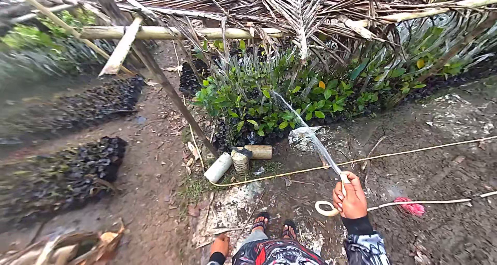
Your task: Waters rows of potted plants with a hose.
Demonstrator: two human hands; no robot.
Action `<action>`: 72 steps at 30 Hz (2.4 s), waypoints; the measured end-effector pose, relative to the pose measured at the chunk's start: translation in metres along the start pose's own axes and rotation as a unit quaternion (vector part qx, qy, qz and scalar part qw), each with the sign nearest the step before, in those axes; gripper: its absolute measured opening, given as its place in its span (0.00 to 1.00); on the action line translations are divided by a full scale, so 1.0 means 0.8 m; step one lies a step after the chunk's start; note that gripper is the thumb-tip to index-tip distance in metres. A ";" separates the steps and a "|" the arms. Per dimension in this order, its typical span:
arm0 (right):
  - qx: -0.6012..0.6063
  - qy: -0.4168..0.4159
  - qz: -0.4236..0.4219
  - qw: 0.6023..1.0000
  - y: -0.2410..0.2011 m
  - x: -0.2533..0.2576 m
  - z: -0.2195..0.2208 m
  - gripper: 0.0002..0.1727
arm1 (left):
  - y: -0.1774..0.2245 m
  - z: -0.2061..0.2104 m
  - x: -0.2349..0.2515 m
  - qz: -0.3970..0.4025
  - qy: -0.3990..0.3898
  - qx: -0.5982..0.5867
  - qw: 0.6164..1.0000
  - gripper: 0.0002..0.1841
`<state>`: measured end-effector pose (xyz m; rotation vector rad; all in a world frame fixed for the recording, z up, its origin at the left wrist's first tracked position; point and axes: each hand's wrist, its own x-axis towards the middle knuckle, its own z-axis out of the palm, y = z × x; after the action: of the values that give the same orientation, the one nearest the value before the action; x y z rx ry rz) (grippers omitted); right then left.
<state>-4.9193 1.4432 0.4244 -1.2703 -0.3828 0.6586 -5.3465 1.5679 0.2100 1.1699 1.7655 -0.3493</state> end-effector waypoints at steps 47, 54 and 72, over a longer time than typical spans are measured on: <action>-0.166 -0.088 -0.054 0.981 -0.049 -0.008 0.144 0.14 | -0.019 -0.037 0.069 -0.006 -0.038 -0.034 0.999 0.21; -0.166 -0.081 -0.058 0.981 -0.057 -0.001 0.136 0.14 | -0.012 -0.036 0.070 -0.005 -0.034 -0.029 0.999 0.20; -0.164 -0.084 -0.042 0.982 -0.057 -0.001 0.126 0.14 | -0.014 -0.032 0.058 -0.012 -0.036 -0.049 0.998 0.20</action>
<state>-4.9694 1.5114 0.4954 -1.5061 -0.7037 0.6497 -5.3739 1.6051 0.1821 1.0549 1.7159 -0.3123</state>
